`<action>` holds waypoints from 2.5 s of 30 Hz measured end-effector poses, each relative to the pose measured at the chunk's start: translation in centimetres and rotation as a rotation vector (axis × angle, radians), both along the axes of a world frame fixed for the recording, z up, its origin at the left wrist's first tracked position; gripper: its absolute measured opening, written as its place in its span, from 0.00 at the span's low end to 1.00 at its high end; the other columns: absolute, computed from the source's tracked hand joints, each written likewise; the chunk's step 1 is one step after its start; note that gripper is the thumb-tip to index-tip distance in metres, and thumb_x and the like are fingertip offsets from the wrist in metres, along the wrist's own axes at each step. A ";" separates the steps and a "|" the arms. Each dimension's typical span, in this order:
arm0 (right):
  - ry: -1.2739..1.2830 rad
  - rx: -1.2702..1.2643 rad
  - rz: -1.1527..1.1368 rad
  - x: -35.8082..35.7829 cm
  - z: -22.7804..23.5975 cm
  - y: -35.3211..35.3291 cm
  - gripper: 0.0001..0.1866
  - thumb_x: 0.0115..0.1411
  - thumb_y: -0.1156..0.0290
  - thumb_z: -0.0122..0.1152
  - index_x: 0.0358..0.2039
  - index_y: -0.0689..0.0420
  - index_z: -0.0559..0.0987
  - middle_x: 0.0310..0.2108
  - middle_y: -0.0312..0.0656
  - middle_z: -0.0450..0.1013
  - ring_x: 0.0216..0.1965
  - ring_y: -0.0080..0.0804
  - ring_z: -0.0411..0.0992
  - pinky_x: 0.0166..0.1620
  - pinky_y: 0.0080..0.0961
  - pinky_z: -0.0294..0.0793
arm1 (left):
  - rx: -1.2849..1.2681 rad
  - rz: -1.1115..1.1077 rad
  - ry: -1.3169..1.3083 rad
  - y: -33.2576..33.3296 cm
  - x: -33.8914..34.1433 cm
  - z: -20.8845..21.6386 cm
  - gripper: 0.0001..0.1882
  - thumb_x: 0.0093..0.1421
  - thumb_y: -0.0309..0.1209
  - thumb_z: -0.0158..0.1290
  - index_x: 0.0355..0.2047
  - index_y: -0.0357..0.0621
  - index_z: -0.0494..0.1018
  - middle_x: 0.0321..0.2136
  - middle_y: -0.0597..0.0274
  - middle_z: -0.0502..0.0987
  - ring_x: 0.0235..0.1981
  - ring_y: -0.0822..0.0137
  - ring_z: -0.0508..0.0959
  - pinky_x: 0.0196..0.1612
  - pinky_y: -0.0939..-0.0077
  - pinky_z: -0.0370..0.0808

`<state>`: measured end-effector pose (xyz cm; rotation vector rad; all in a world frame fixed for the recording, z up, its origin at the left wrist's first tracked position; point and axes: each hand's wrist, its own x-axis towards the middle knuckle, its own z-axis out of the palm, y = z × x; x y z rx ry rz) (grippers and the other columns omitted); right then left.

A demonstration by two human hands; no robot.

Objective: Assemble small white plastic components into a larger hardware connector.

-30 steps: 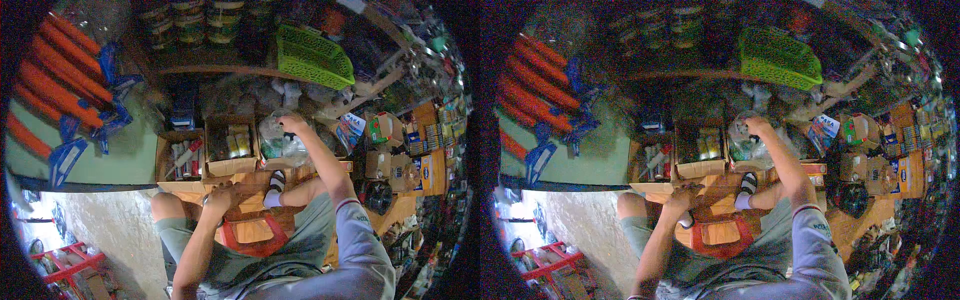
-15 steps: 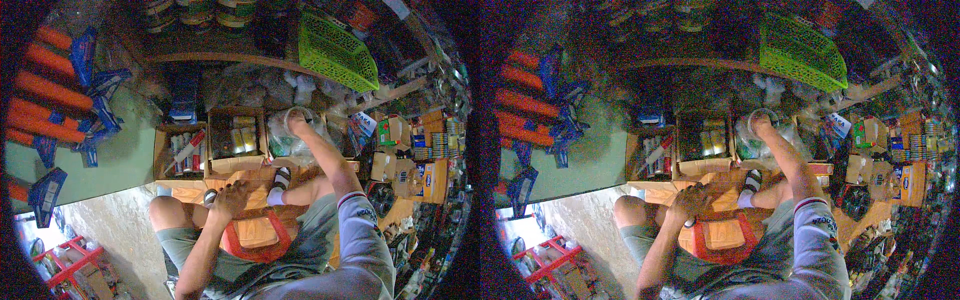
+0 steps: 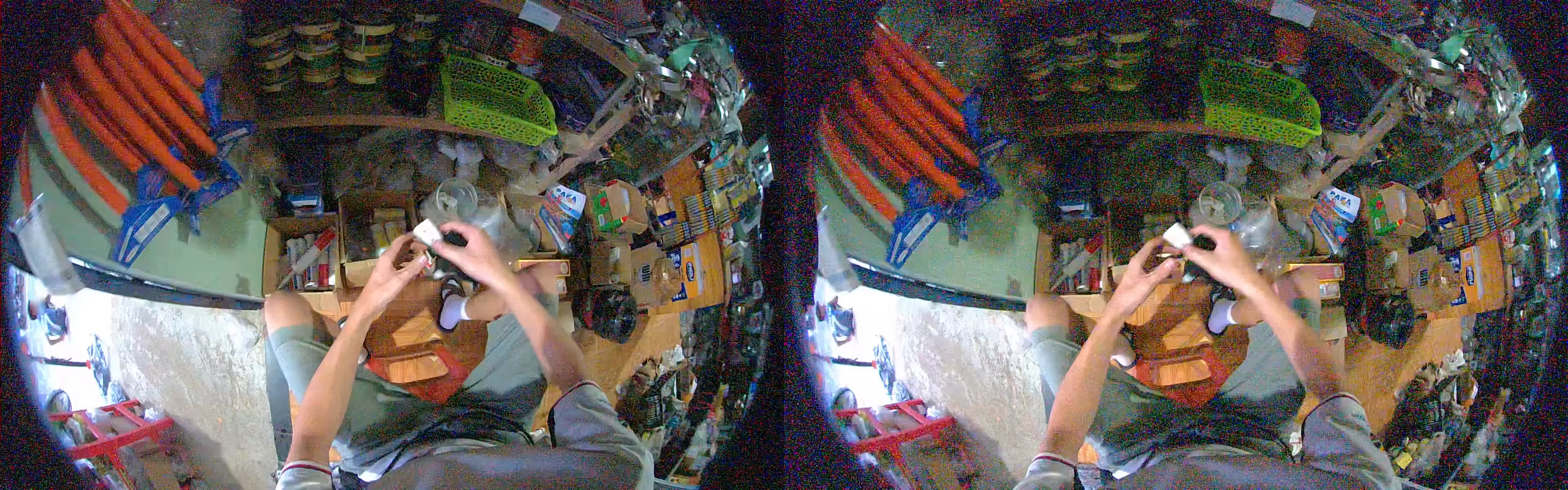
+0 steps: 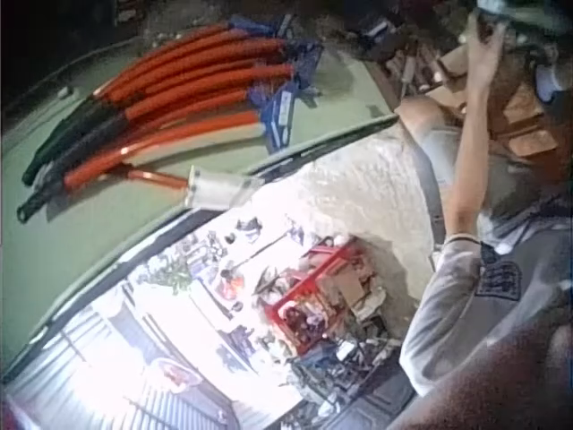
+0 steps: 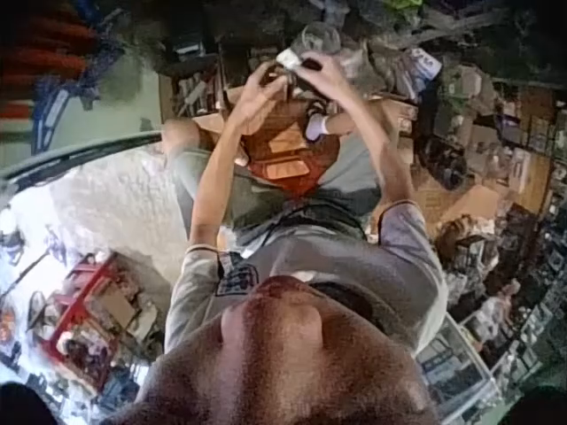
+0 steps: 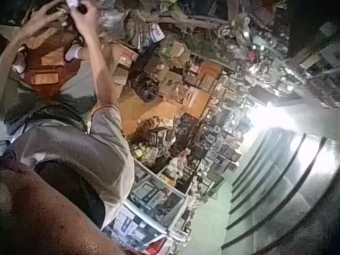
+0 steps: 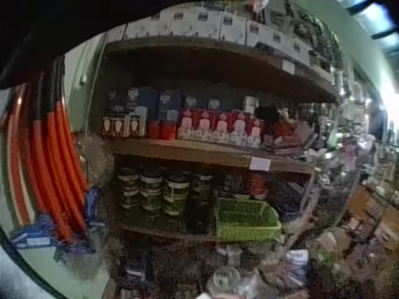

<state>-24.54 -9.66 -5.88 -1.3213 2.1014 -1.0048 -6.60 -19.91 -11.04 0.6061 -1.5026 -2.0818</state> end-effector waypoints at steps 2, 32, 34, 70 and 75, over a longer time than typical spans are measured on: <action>-0.005 -0.075 0.007 3.3 -0.4 0.9 0.22 0.60 0.57 0.69 0.48 0.59 0.82 0.44 0.48 0.82 0.47 0.39 0.80 0.52 0.34 0.76 | -0.007 0.060 -0.002 1.1 0.1 0.2 0.17 0.69 0.36 0.55 0.52 0.37 0.74 0.40 0.66 0.79 0.43 0.74 0.76 0.46 0.73 0.75; -0.132 -0.480 -0.620 3.2 -2.0 -3.5 0.22 0.70 0.58 0.56 0.31 0.67 0.79 0.22 0.47 0.76 0.24 0.30 0.69 0.32 0.36 0.68 | -0.120 -0.089 -0.196 1.7 -1.9 0.6 0.27 0.73 0.32 0.49 0.70 0.42 0.62 0.53 0.66 0.76 0.47 0.77 0.73 0.50 0.82 0.70; -0.127 -0.318 -0.572 3.8 -2.4 -3.3 0.21 0.70 0.58 0.57 0.31 0.67 0.79 0.22 0.52 0.75 0.23 0.33 0.69 0.31 0.39 0.68 | 0.000 0.027 -0.080 2.1 -2.0 0.2 0.27 0.73 0.32 0.48 0.70 0.43 0.61 0.53 0.66 0.75 0.47 0.77 0.73 0.49 0.83 0.71; -0.552 -0.407 -0.524 3.0 -6.1 -3.3 0.22 0.70 0.55 0.56 0.35 0.65 0.77 0.27 0.42 0.77 0.30 0.29 0.73 0.34 0.30 0.73 | -0.147 -0.032 -0.288 2.6 -1.8 -0.1 0.13 0.74 0.33 0.48 0.53 0.40 0.68 0.43 0.65 0.73 0.42 0.74 0.72 0.47 0.77 0.70; -0.602 -0.282 -0.527 3.3 -5.9 -3.0 0.20 0.70 0.55 0.57 0.37 0.64 0.77 0.27 0.37 0.74 0.29 0.24 0.71 0.31 0.28 0.70 | -0.189 0.084 -0.157 3.4 -2.0 -0.6 0.14 0.74 0.33 0.47 0.56 0.41 0.68 0.41 0.64 0.74 0.41 0.74 0.72 0.48 0.77 0.70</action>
